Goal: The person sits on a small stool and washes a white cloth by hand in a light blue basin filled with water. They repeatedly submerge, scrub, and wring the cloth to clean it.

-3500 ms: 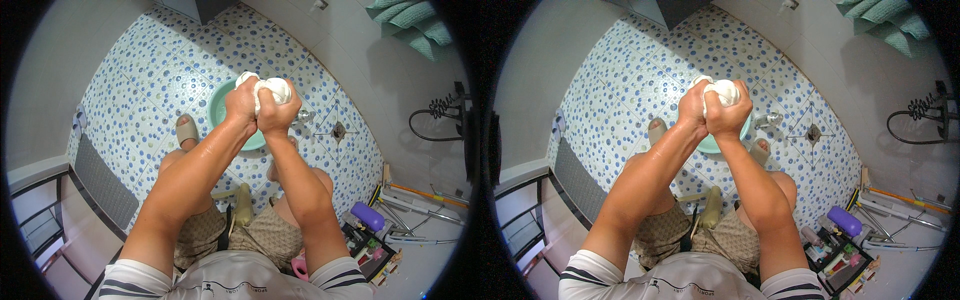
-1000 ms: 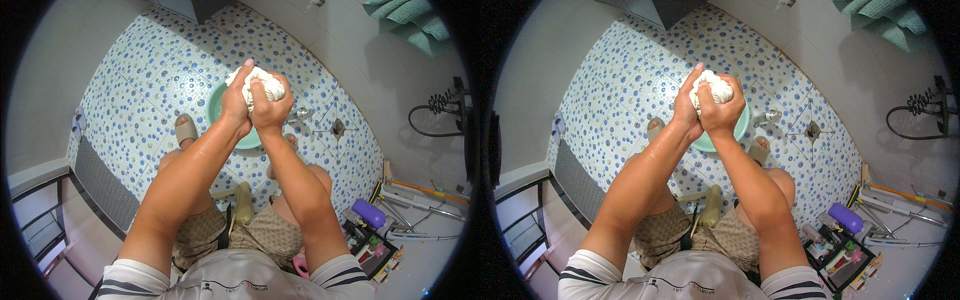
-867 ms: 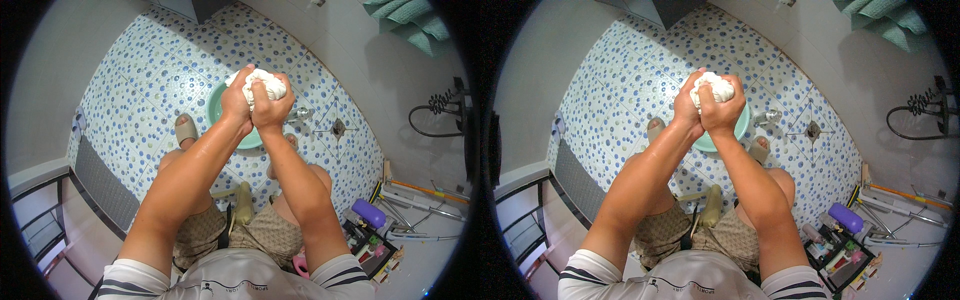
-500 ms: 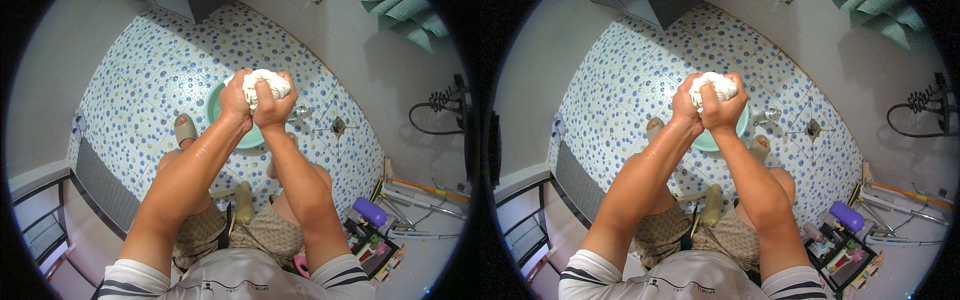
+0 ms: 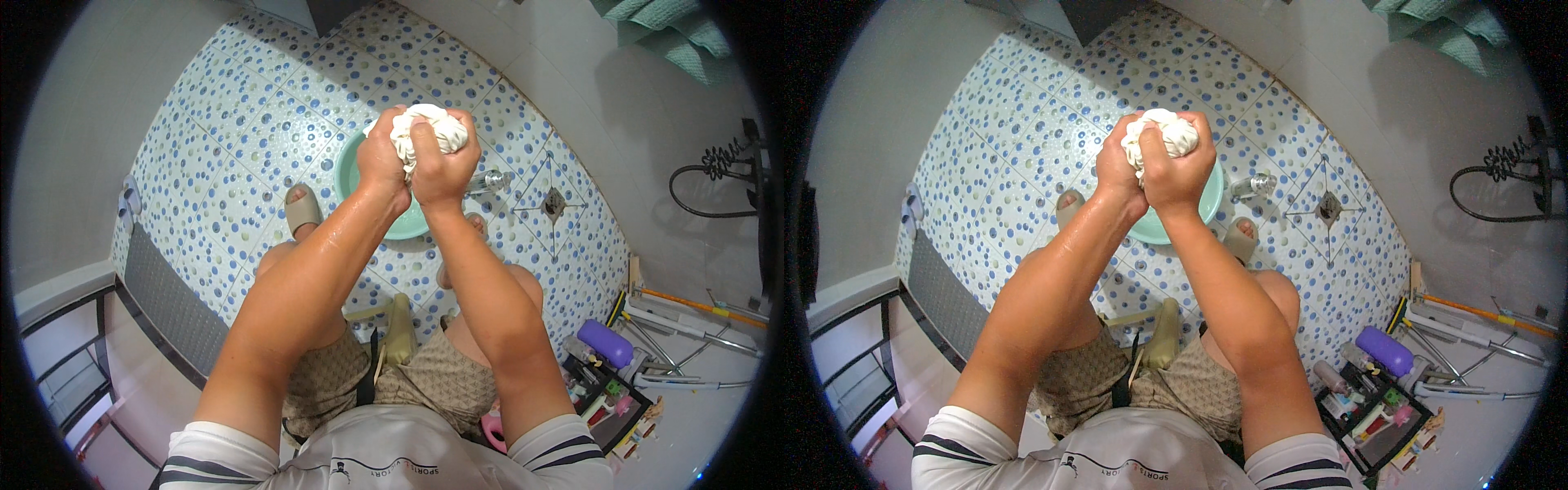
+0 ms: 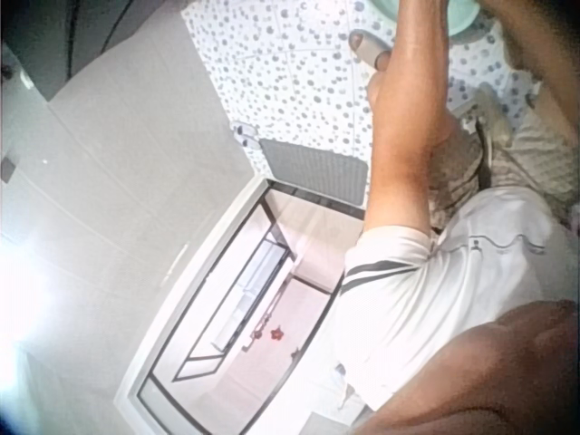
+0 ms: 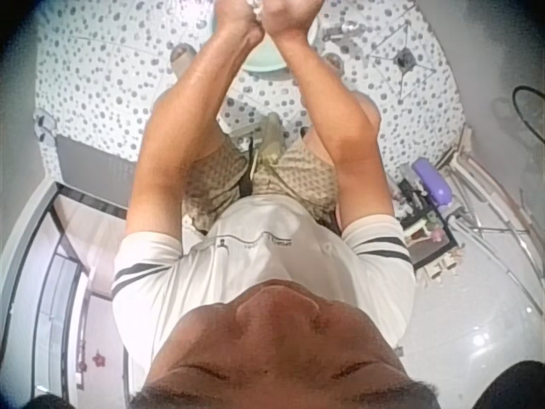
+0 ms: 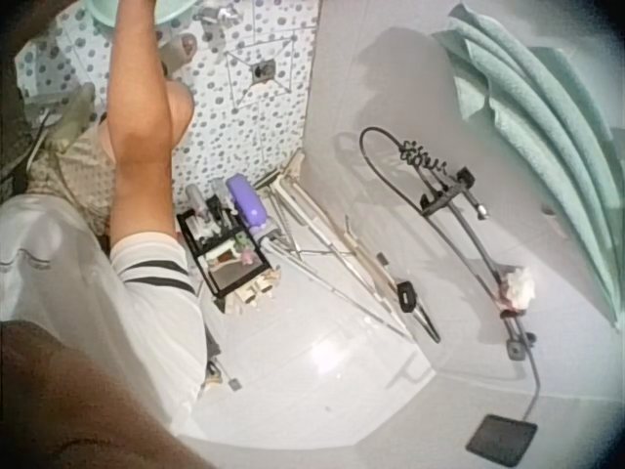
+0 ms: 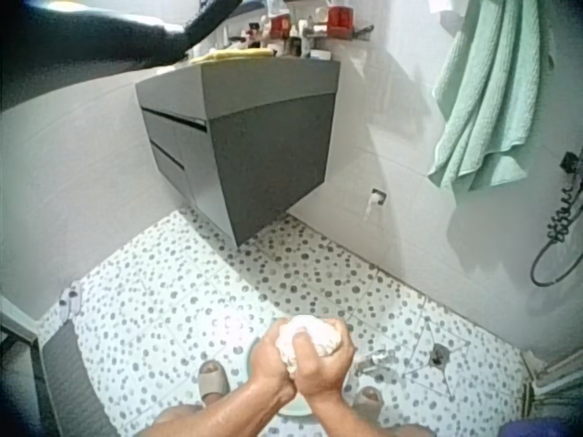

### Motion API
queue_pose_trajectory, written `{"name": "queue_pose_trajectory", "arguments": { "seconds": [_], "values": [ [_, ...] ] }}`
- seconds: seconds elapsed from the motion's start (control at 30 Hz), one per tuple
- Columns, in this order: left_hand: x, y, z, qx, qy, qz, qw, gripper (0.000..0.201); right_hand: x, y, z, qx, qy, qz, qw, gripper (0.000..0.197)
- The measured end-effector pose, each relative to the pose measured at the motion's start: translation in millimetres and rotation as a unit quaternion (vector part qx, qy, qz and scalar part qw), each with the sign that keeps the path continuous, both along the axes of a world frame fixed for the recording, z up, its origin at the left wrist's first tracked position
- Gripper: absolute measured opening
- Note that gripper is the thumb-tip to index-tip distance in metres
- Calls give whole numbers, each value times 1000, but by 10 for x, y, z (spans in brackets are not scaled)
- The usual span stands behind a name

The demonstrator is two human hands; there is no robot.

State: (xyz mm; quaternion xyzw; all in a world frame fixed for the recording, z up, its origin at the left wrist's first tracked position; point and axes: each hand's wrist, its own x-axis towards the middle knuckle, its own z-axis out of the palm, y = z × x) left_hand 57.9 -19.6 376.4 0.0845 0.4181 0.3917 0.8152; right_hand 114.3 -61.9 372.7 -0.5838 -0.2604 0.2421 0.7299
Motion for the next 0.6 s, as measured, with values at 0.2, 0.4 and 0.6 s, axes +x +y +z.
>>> {"name": "queue_pose_trajectory", "arguments": {
  "seconds": [0.2,0.4,0.6],
  "values": [
    [-76,82,-44,101,-3,35,994,49,1,29,131,11,-310,-61,949,55],
    [-107,-52,75,91,-59,12,994,51,-50,-37,113,28,-339,-7,940,39],
    [-171,-27,260,68,-117,-60,989,41,-9,16,101,40,-323,-44,945,17]
  ]
}}
